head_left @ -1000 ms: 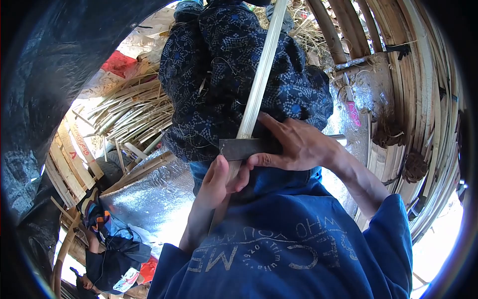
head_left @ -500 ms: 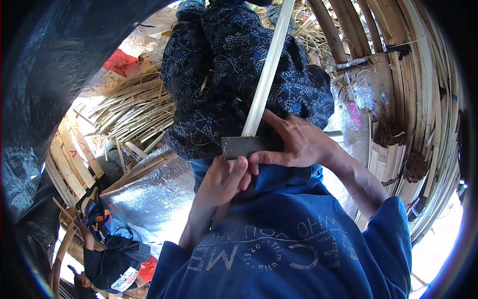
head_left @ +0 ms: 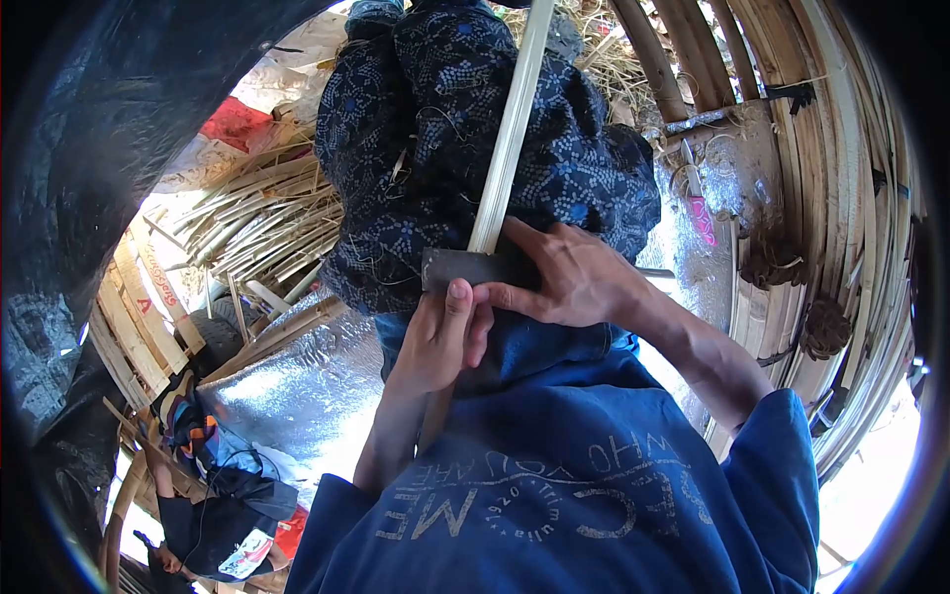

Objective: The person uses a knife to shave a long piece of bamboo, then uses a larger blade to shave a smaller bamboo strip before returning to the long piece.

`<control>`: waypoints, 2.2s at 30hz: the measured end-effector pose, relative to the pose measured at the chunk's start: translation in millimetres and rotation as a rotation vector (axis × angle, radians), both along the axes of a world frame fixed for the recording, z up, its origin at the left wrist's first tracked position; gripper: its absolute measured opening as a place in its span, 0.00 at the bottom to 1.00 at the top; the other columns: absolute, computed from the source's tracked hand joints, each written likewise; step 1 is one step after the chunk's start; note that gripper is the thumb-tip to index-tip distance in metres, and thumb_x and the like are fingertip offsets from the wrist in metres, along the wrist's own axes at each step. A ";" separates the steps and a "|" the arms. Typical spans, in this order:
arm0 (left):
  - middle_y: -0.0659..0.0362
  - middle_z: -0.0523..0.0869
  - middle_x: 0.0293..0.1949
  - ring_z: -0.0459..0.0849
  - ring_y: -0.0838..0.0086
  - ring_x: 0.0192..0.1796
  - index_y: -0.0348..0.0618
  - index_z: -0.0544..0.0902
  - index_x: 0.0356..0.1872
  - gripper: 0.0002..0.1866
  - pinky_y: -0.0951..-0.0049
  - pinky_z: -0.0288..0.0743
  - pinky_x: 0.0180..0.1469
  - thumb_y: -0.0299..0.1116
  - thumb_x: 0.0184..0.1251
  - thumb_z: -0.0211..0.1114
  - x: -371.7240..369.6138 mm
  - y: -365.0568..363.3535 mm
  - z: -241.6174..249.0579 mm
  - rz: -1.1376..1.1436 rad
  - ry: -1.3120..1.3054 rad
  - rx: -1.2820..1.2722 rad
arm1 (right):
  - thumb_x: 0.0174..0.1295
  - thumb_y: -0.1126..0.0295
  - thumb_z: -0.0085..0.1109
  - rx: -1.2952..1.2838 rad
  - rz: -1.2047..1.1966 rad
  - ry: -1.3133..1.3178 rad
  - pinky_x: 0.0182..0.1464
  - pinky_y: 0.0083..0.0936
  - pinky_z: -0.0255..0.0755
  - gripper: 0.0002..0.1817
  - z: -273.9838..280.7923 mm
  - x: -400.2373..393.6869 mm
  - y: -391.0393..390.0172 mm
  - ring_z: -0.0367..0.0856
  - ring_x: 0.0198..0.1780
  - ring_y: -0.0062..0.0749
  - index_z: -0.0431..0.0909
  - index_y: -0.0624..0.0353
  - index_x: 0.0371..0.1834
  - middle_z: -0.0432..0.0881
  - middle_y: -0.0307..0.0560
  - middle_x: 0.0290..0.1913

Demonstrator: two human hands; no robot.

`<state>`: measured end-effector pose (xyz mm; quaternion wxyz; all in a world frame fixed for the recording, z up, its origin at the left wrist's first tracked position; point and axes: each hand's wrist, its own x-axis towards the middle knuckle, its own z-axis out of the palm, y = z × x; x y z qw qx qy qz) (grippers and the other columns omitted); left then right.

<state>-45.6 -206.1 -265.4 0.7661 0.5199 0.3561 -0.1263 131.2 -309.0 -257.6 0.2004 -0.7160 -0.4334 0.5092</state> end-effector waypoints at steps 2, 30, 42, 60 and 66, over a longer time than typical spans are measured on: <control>0.62 0.69 0.19 0.66 0.82 0.13 0.38 0.72 0.36 0.30 0.83 0.59 0.15 0.58 0.74 0.35 1.3 -0.8 -1.3 -0.002 0.018 0.001 | 0.59 0.37 0.52 -0.004 -0.021 -0.011 0.35 0.44 0.76 0.37 -2.2 -3.5 -0.2 0.82 0.28 0.57 0.69 0.67 0.51 0.78 0.61 0.18; 0.65 0.66 0.17 0.66 0.83 0.12 0.40 0.70 0.40 0.21 0.81 0.57 0.13 0.49 0.77 0.40 113.0 0.2 -0.5 -0.168 -0.113 -0.217 | 0.59 0.69 0.59 0.165 -0.618 -0.161 0.45 0.42 0.74 0.35 -11.2 2.2 -84.8 0.79 0.44 0.56 0.51 0.61 0.66 0.77 0.66 0.45; 0.65 0.69 0.18 0.68 0.85 0.13 0.39 0.72 0.41 0.21 0.85 0.57 0.12 0.48 0.77 0.41 157.7 -6.2 -18.3 -0.241 0.001 -0.085 | 0.67 0.56 0.54 0.039 -0.946 0.058 0.28 0.27 0.73 0.20 -2.6 42.5 -105.1 0.76 0.22 0.22 0.74 0.61 0.53 0.77 0.41 0.21; 0.63 0.72 0.21 0.68 0.85 0.14 0.37 0.74 0.45 0.20 0.84 0.57 0.13 0.45 0.77 0.42 142.8 -12.4 -11.0 -0.188 0.057 -0.216 | 0.70 0.50 0.47 -0.025 -0.611 -0.222 0.24 0.35 0.64 0.24 -13.7 58.7 -78.4 0.71 0.17 0.30 0.74 0.63 0.32 0.72 0.47 0.14; 0.53 0.81 0.31 0.78 0.80 0.24 0.35 0.69 0.55 0.19 0.81 0.72 0.22 0.41 0.78 0.40 130.4 -21.4 13.4 0.091 0.151 -0.454 | 0.70 0.48 0.45 0.058 -0.533 -0.180 0.33 0.40 0.72 0.23 -28.2 74.5 -85.6 0.82 0.26 0.45 0.69 0.61 0.42 0.78 0.55 0.22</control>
